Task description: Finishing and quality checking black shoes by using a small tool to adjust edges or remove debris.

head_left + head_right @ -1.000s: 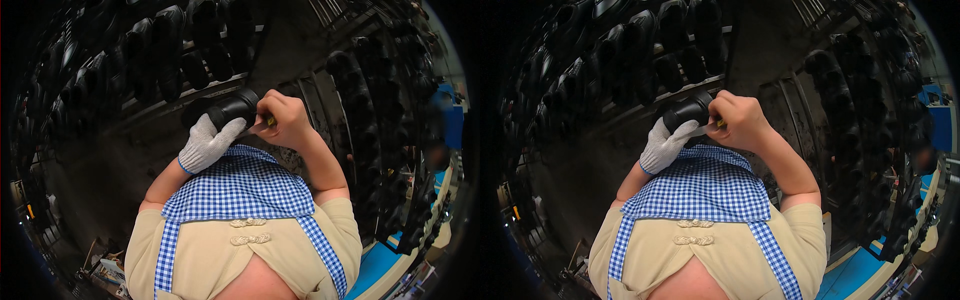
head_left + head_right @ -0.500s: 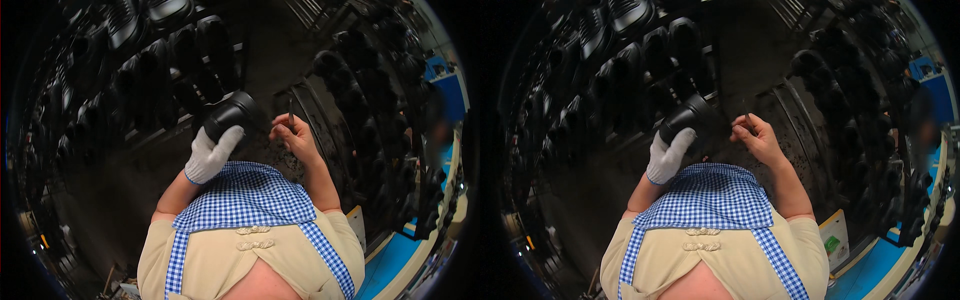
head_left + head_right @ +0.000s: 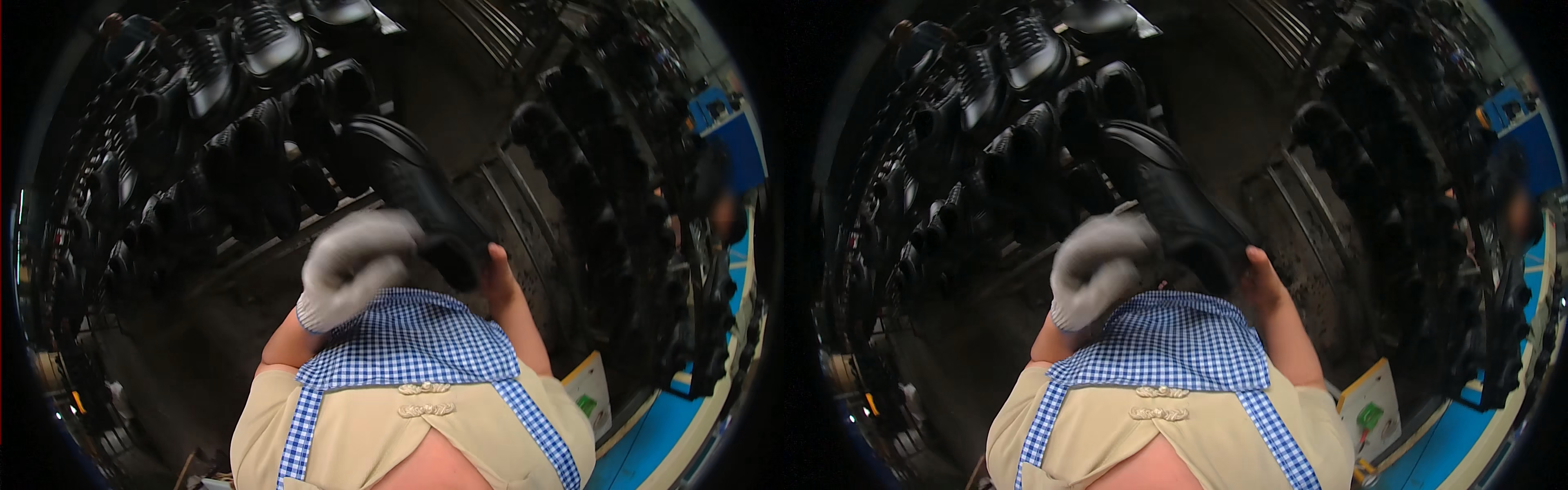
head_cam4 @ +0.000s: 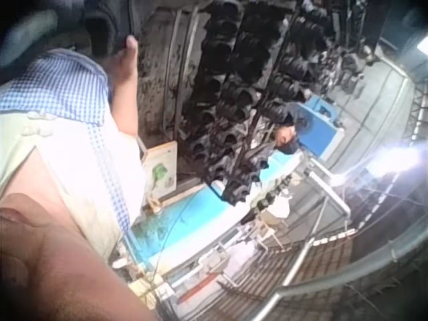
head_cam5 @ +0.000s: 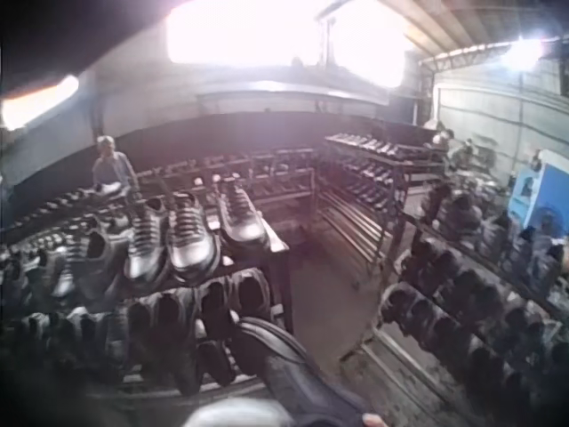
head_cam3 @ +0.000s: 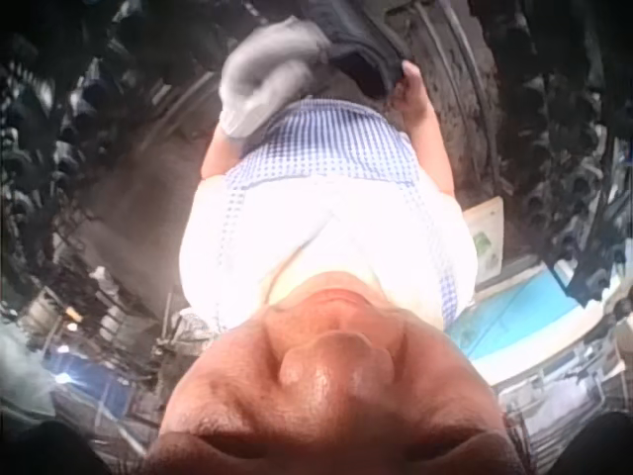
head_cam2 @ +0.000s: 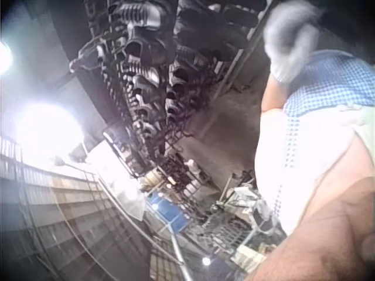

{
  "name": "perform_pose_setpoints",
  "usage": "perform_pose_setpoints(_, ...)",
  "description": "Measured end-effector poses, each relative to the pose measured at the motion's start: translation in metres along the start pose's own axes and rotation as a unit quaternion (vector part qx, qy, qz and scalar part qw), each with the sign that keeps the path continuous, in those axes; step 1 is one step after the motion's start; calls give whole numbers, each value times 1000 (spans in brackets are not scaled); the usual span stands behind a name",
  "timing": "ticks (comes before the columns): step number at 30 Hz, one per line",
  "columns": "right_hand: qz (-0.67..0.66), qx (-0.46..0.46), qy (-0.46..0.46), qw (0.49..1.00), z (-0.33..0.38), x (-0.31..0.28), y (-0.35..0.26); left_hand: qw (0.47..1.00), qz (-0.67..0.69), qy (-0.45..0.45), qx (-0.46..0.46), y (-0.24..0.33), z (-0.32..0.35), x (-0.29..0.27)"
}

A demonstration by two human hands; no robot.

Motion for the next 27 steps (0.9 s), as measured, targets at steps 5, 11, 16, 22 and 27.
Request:
perform_pose_setpoints(5, -55, 27, -42, 997, 2, -16, 37, 867, 285, 371, -173, -49, -14, -21)
perform_pose_setpoints(11, 314, -126, 121, 933, -23, 2, -29, 940, 149, 302, -47, -28, -27, -28)
perform_pose_setpoints(16, 517, -429, -58, 738, -17, 99, -125, 996, 1, 75, -56, -20, -44, -29)
perform_pose_setpoints(22, 677, -468, -130, 554, -16, 127, -149, 996, -42, -21, -80, -28, -47, -12)
perform_pose_setpoints(27, 819, -373, -210, 382, -4, 142, -153, 987, -88, -61, -116, -35, -45, 0)
Point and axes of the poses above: each hand's wrist, its own z-axis away from the middle knuckle, its own x-axis out of the palm, y = z × x, the point moved 3 cm from there along -z, towards the middle knuckle, and after that the axes turned 2 degrees about z, right-handed, at the moved point
